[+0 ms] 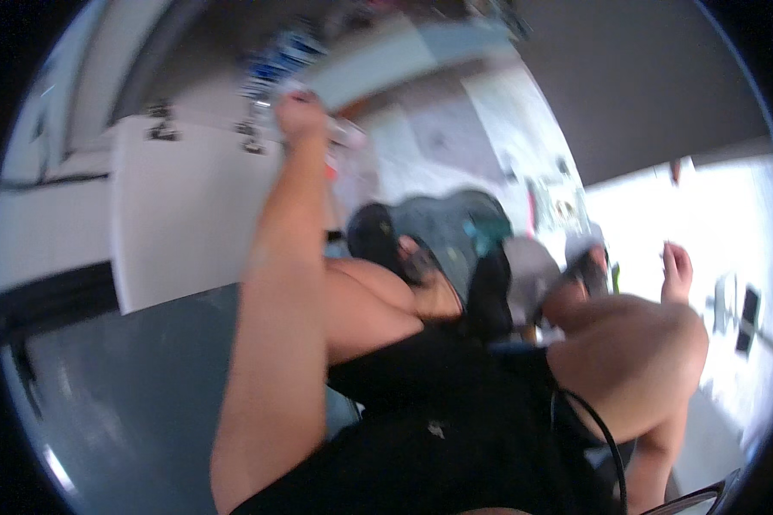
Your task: The person organizes items in a low cabinet and on the floor by placing hygiene packets into a stack, handling small plastic bags of colored items, and putting away cleaning sponges and large soft items.
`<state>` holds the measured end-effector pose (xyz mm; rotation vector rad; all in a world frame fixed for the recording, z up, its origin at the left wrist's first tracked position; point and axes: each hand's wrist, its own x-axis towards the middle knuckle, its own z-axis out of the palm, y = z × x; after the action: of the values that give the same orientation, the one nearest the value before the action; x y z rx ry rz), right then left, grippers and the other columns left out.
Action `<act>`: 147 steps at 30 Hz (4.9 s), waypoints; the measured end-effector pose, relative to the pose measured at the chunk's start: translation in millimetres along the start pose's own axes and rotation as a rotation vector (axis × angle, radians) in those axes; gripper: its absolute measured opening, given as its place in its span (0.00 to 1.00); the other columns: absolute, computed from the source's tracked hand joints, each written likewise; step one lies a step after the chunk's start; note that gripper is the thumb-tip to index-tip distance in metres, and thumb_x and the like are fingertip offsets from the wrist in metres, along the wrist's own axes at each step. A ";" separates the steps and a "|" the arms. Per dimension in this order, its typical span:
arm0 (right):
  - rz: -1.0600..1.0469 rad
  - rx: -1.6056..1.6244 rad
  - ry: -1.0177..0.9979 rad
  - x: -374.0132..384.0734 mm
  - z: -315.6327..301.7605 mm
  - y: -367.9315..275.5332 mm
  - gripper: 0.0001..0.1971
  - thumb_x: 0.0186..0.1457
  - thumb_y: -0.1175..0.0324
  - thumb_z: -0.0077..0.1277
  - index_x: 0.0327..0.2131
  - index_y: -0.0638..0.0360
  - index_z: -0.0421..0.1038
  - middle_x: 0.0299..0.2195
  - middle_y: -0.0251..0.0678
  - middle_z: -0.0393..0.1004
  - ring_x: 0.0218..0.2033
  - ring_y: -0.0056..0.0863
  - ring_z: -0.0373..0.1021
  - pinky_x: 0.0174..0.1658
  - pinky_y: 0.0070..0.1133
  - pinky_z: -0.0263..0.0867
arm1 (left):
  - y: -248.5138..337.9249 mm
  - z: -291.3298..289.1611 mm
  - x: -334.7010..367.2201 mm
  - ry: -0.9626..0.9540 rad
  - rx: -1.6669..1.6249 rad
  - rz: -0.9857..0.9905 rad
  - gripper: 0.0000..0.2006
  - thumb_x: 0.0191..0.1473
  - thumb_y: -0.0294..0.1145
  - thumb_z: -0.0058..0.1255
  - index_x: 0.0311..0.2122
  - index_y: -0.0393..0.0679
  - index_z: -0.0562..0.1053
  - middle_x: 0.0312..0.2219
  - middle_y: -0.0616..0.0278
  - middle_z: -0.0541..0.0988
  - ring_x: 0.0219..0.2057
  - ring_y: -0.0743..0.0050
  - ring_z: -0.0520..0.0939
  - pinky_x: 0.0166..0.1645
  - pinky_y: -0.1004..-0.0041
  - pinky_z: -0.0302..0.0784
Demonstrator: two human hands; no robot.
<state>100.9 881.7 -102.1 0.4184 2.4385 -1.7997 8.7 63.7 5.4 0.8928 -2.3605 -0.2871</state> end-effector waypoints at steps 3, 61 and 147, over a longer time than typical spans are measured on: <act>0.162 -0.120 -0.060 -27.6 53.5 -43.6 0.12 0.66 0.60 0.54 0.47 0.53 0.76 0.41 0.25 0.76 0.45 0.21 0.69 0.48 0.23 0.65 | -102.5 4.0 42.2 -0.082 0.393 -0.030 0.15 0.59 0.40 0.47 0.35 0.42 0.82 0.36 0.49 0.86 0.37 0.52 0.87 0.41 0.55 0.81; -0.548 -1.435 -1.015 -101.5 297.3 36.6 0.35 0.48 0.60 0.66 0.59 0.51 0.64 0.62 0.42 0.61 0.63 0.42 0.60 0.59 0.41 0.63 | 67.3 70.4 -377.8 -1.082 -0.070 -0.091 0.24 0.50 0.39 0.60 0.53 0.45 0.73 0.49 0.45 0.81 0.52 0.47 0.81 0.56 0.56 0.76; -0.101 -0.136 -0.428 -74.9 358.1 -83.1 0.22 0.61 0.54 0.56 0.51 0.60 0.77 0.46 0.45 0.79 0.47 0.40 0.75 0.53 0.31 0.69 | 80.4 -8.5 -251.8 -1.597 -1.316 -1.022 0.16 0.58 0.38 0.45 0.48 0.41 0.73 0.36 0.60 0.77 0.29 0.70 0.77 0.27 0.73 0.71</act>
<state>116.6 507.2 -117.7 -0.0958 2.2866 -1.5462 121.8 290.4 -70.5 1.0814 -1.4077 -3.3294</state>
